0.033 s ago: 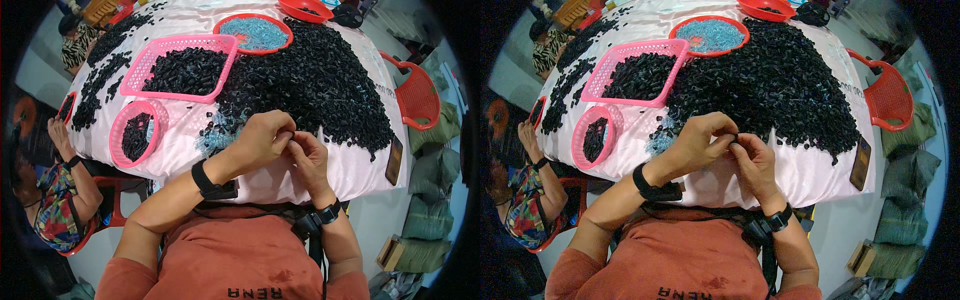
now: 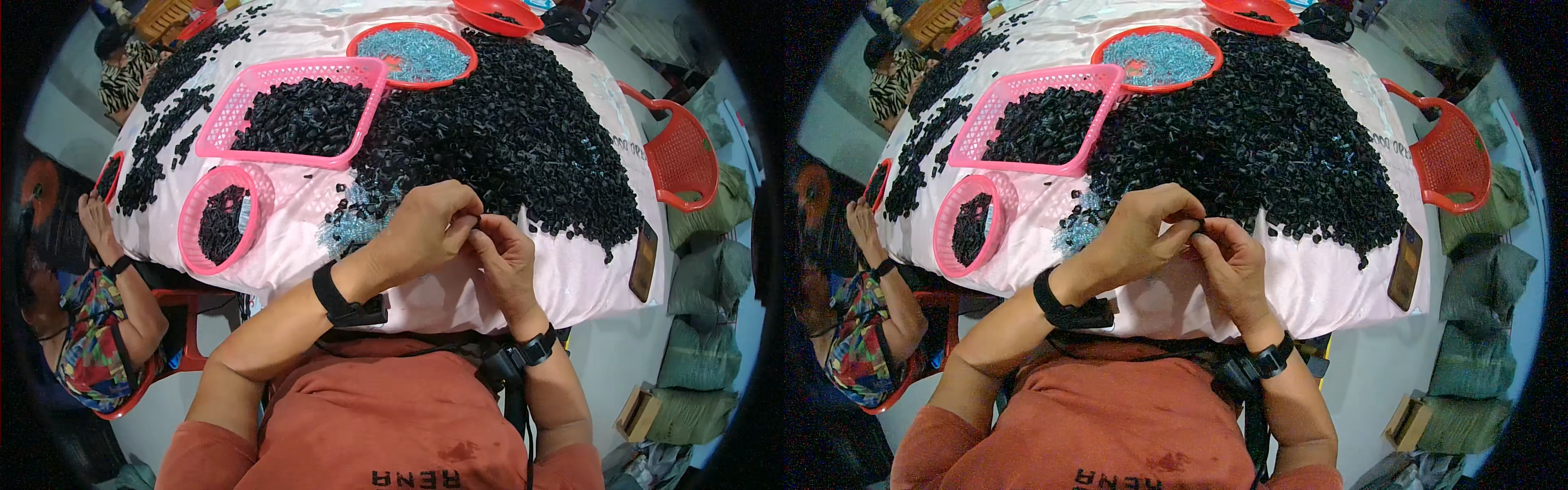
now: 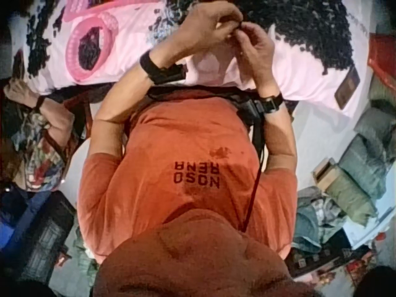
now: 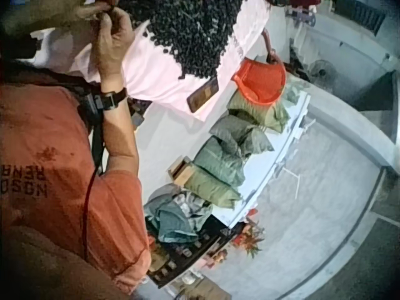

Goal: Sorting and inspecting small black plastic components on a table in a workshop.

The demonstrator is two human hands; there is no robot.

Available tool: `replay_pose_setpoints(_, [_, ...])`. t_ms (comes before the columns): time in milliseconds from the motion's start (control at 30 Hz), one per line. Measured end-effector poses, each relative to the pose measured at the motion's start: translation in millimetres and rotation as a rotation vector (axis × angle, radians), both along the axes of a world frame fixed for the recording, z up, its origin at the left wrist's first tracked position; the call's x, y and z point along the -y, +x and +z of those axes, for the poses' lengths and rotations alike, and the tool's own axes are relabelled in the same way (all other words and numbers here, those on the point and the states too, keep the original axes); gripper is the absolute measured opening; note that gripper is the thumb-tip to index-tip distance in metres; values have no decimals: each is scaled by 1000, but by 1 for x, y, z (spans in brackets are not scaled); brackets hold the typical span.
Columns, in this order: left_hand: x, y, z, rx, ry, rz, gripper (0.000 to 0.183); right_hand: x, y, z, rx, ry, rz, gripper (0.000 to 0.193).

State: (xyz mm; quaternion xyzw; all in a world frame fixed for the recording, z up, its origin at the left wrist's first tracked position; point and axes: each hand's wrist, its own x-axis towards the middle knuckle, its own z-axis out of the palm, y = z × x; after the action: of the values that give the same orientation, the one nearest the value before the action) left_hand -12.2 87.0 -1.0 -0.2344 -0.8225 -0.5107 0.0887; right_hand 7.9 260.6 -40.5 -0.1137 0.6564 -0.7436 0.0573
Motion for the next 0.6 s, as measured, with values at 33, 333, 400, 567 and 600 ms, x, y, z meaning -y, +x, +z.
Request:
replay_pose_setpoints(33, [-1, 0, -1, -30, -11, -3, 10, 0, 0, 0, 1, 3, 3, 17])
replay_pose_setpoints(333, [-5, 2, 0, -196, -73, -9, 9, -5, -2, 3, 54, -105, 21, 19])
replay_pose_setpoints(400, [-4, 2, 0, -220, -76, -9, 11, -6, -2, 2, 56, -127, 19, 19])
replay_pose_setpoints(567, [-3, 5, 6, -186, -126, -78, 30, -8, -3, -1, 99, -121, -6, 18])
replay_pose_setpoints(600, [-4, 6, 4, -186, -127, -78, 30, -7, -3, 0, 99, -122, -6, 18])
